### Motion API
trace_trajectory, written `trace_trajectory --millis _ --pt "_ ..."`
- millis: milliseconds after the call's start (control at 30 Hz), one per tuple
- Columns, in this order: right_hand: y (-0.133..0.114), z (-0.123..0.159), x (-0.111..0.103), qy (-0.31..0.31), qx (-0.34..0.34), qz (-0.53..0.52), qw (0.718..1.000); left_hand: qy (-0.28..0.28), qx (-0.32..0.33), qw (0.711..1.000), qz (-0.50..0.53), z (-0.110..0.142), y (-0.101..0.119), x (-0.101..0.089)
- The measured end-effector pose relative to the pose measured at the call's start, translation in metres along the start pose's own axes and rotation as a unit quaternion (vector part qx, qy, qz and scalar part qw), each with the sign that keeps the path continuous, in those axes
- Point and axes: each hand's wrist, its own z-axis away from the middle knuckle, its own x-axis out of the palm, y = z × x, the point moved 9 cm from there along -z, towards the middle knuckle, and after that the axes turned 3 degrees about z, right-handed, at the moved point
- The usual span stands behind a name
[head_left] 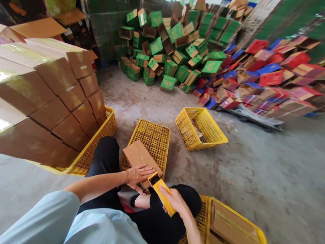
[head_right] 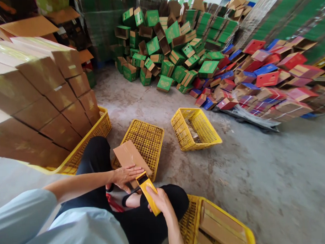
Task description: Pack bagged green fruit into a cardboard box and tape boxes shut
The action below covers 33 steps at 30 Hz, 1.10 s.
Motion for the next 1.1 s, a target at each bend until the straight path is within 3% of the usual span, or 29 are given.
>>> trace_trajectory --millis 167,400,700,833,900,967,1100 --pt "0.009 0.010 -0.005 -0.010 -0.009 0.001 1.000 0.020 0.007 1.000 -0.011 0.001 -0.002 0.000" --pt "0.026 0.019 -0.010 0.012 -0.004 0.009 1.000 0.001 -0.004 1.000 -0.013 0.002 -0.005 0.007" --pt "0.025 0.012 -0.004 0.003 0.008 0.000 1.000 0.001 -0.001 1.000 -0.022 0.001 0.000 0.004" --pt "0.021 0.009 -0.005 0.008 0.009 0.012 1.000 0.027 -0.013 0.999 -0.033 0.003 -0.004 0.002" --pt "0.022 0.005 -0.007 0.009 0.009 0.014 1.000 0.076 -0.066 0.994 -0.052 0.009 -0.021 -0.008" --pt "0.028 0.000 -0.009 0.017 0.013 0.012 1.000 0.158 -0.172 0.969 -0.080 0.023 -0.054 -0.029" --pt "0.034 -0.012 -0.008 0.051 0.006 -0.017 0.999 0.305 -0.393 0.861 -0.106 0.070 -0.122 -0.072"
